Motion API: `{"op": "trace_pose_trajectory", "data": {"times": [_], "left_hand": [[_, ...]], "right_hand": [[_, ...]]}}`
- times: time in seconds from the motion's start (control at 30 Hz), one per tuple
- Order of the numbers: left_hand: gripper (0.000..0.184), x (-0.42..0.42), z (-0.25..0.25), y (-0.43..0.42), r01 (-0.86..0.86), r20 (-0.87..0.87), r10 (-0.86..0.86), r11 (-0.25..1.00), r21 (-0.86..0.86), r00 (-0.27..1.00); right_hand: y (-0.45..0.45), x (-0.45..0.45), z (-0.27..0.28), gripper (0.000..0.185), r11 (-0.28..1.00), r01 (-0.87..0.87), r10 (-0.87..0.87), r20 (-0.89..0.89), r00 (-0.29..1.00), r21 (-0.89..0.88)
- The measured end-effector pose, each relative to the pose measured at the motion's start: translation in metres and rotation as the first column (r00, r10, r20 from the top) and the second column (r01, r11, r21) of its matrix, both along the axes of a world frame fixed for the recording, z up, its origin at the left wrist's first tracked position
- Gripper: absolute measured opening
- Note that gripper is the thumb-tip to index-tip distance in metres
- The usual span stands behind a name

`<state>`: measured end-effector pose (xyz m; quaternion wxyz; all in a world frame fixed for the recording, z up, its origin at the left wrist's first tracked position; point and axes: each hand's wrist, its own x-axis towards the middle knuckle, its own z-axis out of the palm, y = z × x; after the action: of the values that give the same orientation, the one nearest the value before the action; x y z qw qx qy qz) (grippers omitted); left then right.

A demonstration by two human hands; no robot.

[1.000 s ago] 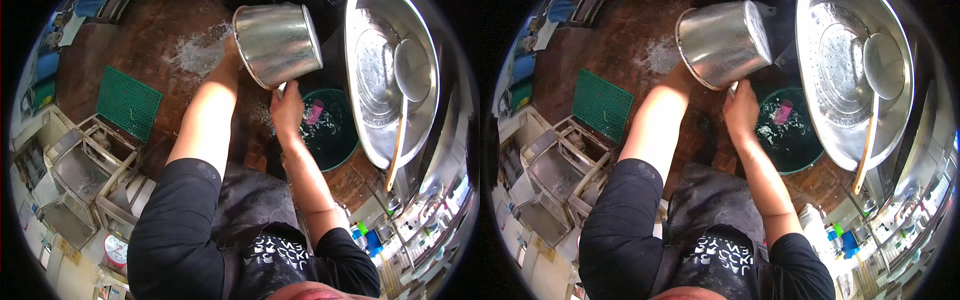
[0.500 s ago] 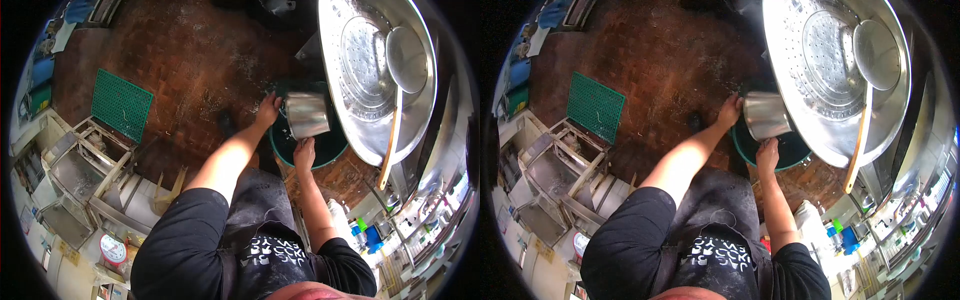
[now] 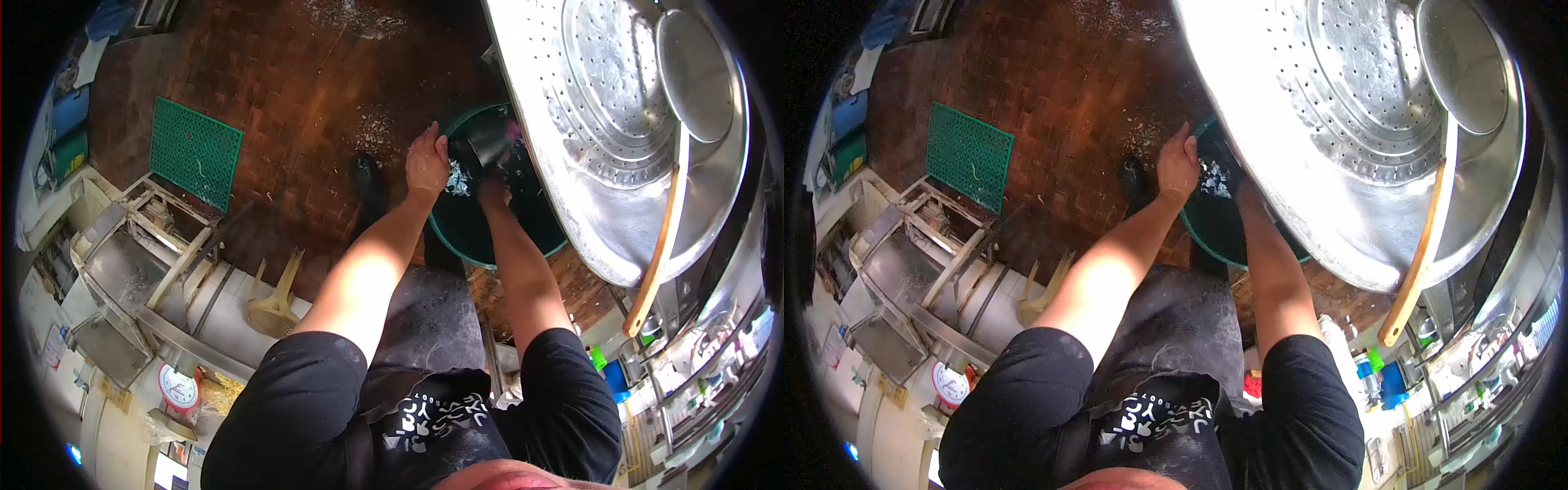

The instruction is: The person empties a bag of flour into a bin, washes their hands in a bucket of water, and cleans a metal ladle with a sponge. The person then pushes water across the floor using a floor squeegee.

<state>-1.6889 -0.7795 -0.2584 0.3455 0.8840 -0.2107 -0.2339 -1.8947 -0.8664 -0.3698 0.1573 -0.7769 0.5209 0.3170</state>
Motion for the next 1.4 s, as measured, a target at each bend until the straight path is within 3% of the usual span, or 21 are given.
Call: {"op": "trace_pose_trajectory", "data": {"times": [0.1,0.2,0.27,0.3,0.33,0.37,0.43,0.63,0.67,0.8,0.83,0.9,0.97,1.03,1.13,1.2,1.23,1.27,1.33,1.37,1.4], "left_hand": [[0.042,-0.001,-0.002,0.000,0.001,0.012,-0.001,1.000,-0.003,1.000],[0.041,0.000,-0.001,0.000,-0.003,0.011,0.003,0.999,-0.035,1.000],[0.041,0.001,0.005,-0.001,-0.016,0.002,0.016,0.999,-0.043,1.000],[0.041,0.001,0.006,0.000,-0.025,-0.001,0.025,0.998,-0.049,1.000],[0.041,0.001,0.006,0.001,-0.024,0.002,0.024,0.999,-0.049,1.000],[0.042,0.003,0.004,0.000,-0.023,0.007,0.024,0.998,-0.053,1.000],[0.044,0.001,0.004,0.003,-0.017,-0.023,0.016,0.998,-0.059,1.000],[0.063,0.012,-0.011,0.011,-0.112,-0.268,0.075,0.986,-0.127,0.960],[0.067,0.015,-0.020,0.019,-0.162,-0.315,0.114,0.978,-0.132,0.942],[0.076,0.069,-0.001,0.075,-0.255,-0.491,0.209,0.967,-0.028,0.846],[0.076,0.079,-0.017,0.098,-0.221,-0.383,0.214,0.975,0.026,0.898],[0.078,0.109,-0.005,0.151,-0.205,-0.447,0.198,0.978,0.033,0.872],[0.077,0.134,-0.013,0.215,-0.170,-0.375,0.197,0.980,0.103,0.906],[0.075,0.149,-0.027,0.290,-0.128,-0.270,0.170,0.978,0.166,0.948],[0.077,0.171,-0.016,0.386,-0.148,-0.218,0.188,0.971,0.187,0.958],[0.079,0.174,-0.023,0.448,-0.189,-0.143,0.286,0.861,0.472,0.948],[0.080,0.173,-0.012,0.473,-0.228,-0.151,0.354,0.819,0.526,0.923],[0.081,0.173,-0.002,0.494,-0.257,-0.159,0.417,0.772,0.581,0.895],[0.083,0.169,-0.001,0.513,-0.254,-0.147,0.436,0.731,0.633,0.888],[0.082,0.167,0.002,0.517,-0.251,-0.133,0.430,0.721,0.646,0.893],[0.082,0.168,0.006,0.513,-0.237,-0.148,0.425,0.722,0.650,0.893]], "right_hand": [[-0.001,0.011,-0.012,0.043,0.995,-0.039,0.042,-0.027,0.999,0.089],[-0.013,-0.002,-0.051,0.056,0.972,0.047,-0.048,-0.002,0.999,0.231],[-0.020,0.008,-0.014,0.064,0.961,0.118,-0.143,0.085,0.986,0.250],[-0.023,0.015,0.002,0.068,0.954,0.149,-0.187,0.130,0.974,0.260],[-0.017,-0.035,-0.058,0.074,0.993,0.046,-0.090,0.439,0.894,0.110],[-0.023,-0.034,-0.043,0.065,0.957,0.104,-0.206,0.382,0.901,0.270],[-0.021,-0.072,-0.059,0.056,0.982,-0.040,-0.045,0.436,0.899,0.185],[0.016,-0.050,0.109,0.021,0.930,0.210,-0.357,0.608,0.709,0.302],[0.027,-0.004,0.182,0.017,0.819,0.423,-0.573,0.504,0.647,0.387],[0.056,0.018,0.262,0.018,0.898,0.304,-0.439,0.611,0.659,0.317],[0.064,0.036,0.284,0.024,0.897,0.304,-0.440,0.586,0.680,0.321],[0.079,0.071,0.328,0.040,0.895,0.303,-0.440,0.535,0.721,0.328],[0.098,0.118,0.358,0.041,0.860,0.334,-0.499,0.492,0.714,0.387],[0.111,0.139,0.353,0.042,0.887,0.200,-0.388,0.439,0.810,0.415],[0.132,0.192,0.330,0.047,0.684,0.285,-0.561,0.234,0.794,0.672],[0.135,0.231,0.315,0.026,0.459,0.246,-0.696,0.174,0.696,0.854],[0.143,0.246,0.274,0.020,0.296,0.242,-0.814,0.111,0.570,0.924],[0.144,0.256,0.231,0.015,0.127,0.215,-0.903,0.023,0.428,0.968],[0.117,0.281,0.195,0.018,-0.130,0.286,-0.905,-0.231,0.356,0.949],[0.100,0.286,0.172,0.014,-0.201,0.224,-0.890,-0.273,0.366,0.954],[0.084,0.291,0.159,0.012,-0.358,0.168,-0.864,-0.394,0.313,0.918]]}}
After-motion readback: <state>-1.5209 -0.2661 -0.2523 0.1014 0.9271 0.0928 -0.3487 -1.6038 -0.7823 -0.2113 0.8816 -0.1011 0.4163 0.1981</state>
